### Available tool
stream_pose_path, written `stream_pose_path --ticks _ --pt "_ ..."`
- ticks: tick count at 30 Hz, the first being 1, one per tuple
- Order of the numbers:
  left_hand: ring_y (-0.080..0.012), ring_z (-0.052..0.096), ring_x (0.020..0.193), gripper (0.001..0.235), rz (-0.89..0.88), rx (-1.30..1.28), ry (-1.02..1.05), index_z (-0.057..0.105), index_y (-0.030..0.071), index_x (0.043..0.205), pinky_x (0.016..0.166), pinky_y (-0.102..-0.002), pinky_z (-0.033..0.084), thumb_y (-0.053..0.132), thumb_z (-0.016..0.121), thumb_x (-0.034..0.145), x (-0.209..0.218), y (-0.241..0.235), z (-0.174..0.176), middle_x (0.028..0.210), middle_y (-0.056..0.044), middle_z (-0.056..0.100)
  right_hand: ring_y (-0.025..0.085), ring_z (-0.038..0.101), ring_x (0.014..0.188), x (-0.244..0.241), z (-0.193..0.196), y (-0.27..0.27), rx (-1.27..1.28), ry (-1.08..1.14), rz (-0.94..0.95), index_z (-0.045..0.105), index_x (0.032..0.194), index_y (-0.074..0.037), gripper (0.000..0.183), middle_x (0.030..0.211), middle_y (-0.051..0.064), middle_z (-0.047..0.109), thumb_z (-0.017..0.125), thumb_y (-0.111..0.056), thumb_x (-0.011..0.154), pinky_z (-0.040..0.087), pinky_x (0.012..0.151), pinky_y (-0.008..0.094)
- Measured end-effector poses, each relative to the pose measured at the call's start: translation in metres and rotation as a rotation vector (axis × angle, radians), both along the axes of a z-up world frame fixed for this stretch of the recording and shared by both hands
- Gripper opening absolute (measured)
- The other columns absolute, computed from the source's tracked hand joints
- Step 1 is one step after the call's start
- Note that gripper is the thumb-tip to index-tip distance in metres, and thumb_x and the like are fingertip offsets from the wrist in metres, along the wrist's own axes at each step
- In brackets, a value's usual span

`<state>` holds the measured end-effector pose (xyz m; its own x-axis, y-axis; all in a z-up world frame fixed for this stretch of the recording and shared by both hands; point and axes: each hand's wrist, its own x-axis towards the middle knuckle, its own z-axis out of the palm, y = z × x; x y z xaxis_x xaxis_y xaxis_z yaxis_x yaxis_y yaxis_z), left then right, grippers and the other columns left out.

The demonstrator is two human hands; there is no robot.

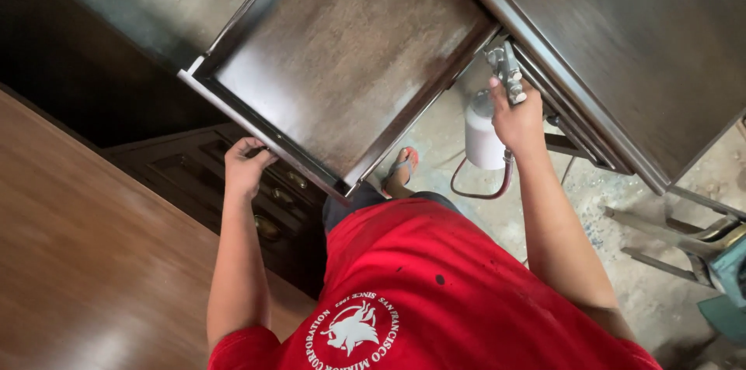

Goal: Spray painting the interior and exterior of wooden drawers in a large cabinet using a pneumatic spray gun.

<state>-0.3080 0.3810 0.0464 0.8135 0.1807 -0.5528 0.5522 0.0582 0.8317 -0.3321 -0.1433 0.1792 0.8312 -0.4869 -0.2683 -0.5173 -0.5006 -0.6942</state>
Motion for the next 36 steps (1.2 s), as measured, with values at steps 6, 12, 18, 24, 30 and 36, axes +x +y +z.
stream_pose_path --ticks 6,12,18,24,30,36 --pt "-0.0287 0.072 0.077 0.027 0.014 -0.006 -0.009 0.068 -0.005 0.097 0.074 -0.045 0.067 -0.007 0.083 0.075 -0.002 0.000 -0.003 0.090 -0.016 0.060 0.023 0.060 0.061 0.014 0.030 0.021 0.014 0.003 0.050 0.062 0.094 0.000 0.037 0.066 0.014 0.060 0.067 -0.034 0.109 0.048 0.062 0.039" --pt "-0.0249 0.071 0.075 0.025 0.025 0.018 -0.016 0.068 -0.003 0.096 0.073 -0.042 0.067 -0.006 0.081 0.075 -0.001 -0.009 0.021 0.088 -0.013 0.060 0.017 0.059 0.054 0.028 0.033 0.025 0.065 -0.015 0.116 0.064 0.091 -0.004 0.037 0.058 0.007 0.057 0.066 -0.036 0.111 0.047 0.056 0.032" --pt "-0.0248 0.069 0.083 0.029 0.048 0.022 -0.045 0.068 -0.004 0.105 0.075 -0.042 0.066 -0.003 0.083 0.079 -0.010 -0.002 -0.008 0.096 -0.016 0.063 0.033 0.059 0.065 0.055 0.065 0.034 -0.061 0.084 0.162 0.066 0.097 -0.003 0.043 0.070 0.018 0.059 0.070 -0.045 0.108 0.044 0.063 0.046" --pt "-0.0231 0.067 0.088 0.032 0.097 0.006 -0.048 0.068 -0.003 0.111 0.078 -0.042 0.066 -0.002 0.081 0.083 -0.016 -0.010 0.002 0.103 -0.016 0.062 0.019 0.050 0.039 0.052 0.112 0.054 0.094 0.126 0.370 0.065 0.080 -0.009 0.040 0.046 0.007 0.052 0.063 -0.034 0.111 0.043 0.051 0.031" --pt "-0.0244 0.070 0.091 0.033 0.070 0.057 -0.021 0.068 0.001 0.119 0.079 -0.039 0.067 0.005 0.080 0.088 -0.018 -0.015 0.030 0.114 -0.021 0.061 0.023 0.053 0.040 0.038 0.118 0.075 0.128 0.328 0.474 0.071 0.077 -0.007 0.043 0.045 0.011 0.055 0.064 -0.038 0.106 0.044 0.051 0.035" --pt "-0.0310 0.073 0.094 0.032 0.086 0.092 -0.007 0.067 0.001 0.126 0.082 -0.044 0.065 0.005 0.073 0.094 -0.022 -0.025 0.057 0.123 -0.027 0.061 0.019 0.054 0.045 0.014 0.101 0.091 0.255 0.370 0.560 0.072 0.080 -0.008 0.033 0.046 0.009 0.057 0.070 -0.034 0.100 0.046 0.052 0.031"
